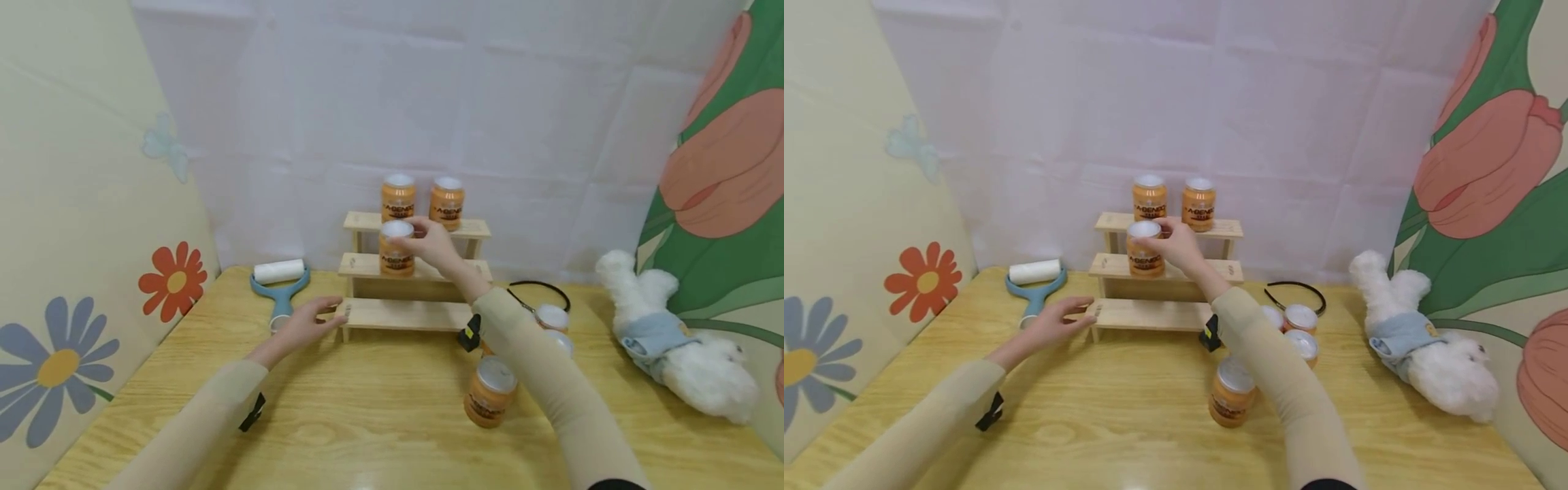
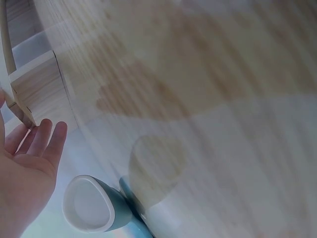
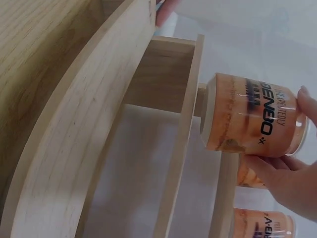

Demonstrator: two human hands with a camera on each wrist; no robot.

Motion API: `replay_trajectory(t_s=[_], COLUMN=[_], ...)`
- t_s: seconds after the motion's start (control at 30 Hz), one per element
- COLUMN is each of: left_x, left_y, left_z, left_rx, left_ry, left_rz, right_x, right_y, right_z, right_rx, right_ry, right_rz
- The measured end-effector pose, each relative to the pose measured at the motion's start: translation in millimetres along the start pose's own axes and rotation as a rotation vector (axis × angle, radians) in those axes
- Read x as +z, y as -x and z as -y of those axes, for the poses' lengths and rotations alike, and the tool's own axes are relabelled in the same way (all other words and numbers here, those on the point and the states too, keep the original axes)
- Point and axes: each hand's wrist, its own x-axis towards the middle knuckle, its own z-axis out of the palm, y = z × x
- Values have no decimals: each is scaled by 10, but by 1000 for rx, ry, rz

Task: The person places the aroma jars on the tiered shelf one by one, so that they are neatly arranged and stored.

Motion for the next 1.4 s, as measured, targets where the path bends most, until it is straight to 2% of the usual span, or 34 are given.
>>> replay_trajectory(t_s=[0.33, 0.63, 0.9, 1.4], left_x=[24, 12, 4, 12], left_y=[2, -19, -13, -19], left_z=[4, -3, -5, 8], left_rx=[3, -11, -15, -13], left_ry=[-5, -10, -15, -1], left_rz=[-1, 9, 14, 8], right_x=[141, 249, 300, 337], right_y=[-85, -171, -232, -269], right_z=[-47, -42, -35, -51], right_rx=[18, -22, -34, -35], right_ry=[-1, 136, 197, 149], right_rz=[62, -14, -10, 8])
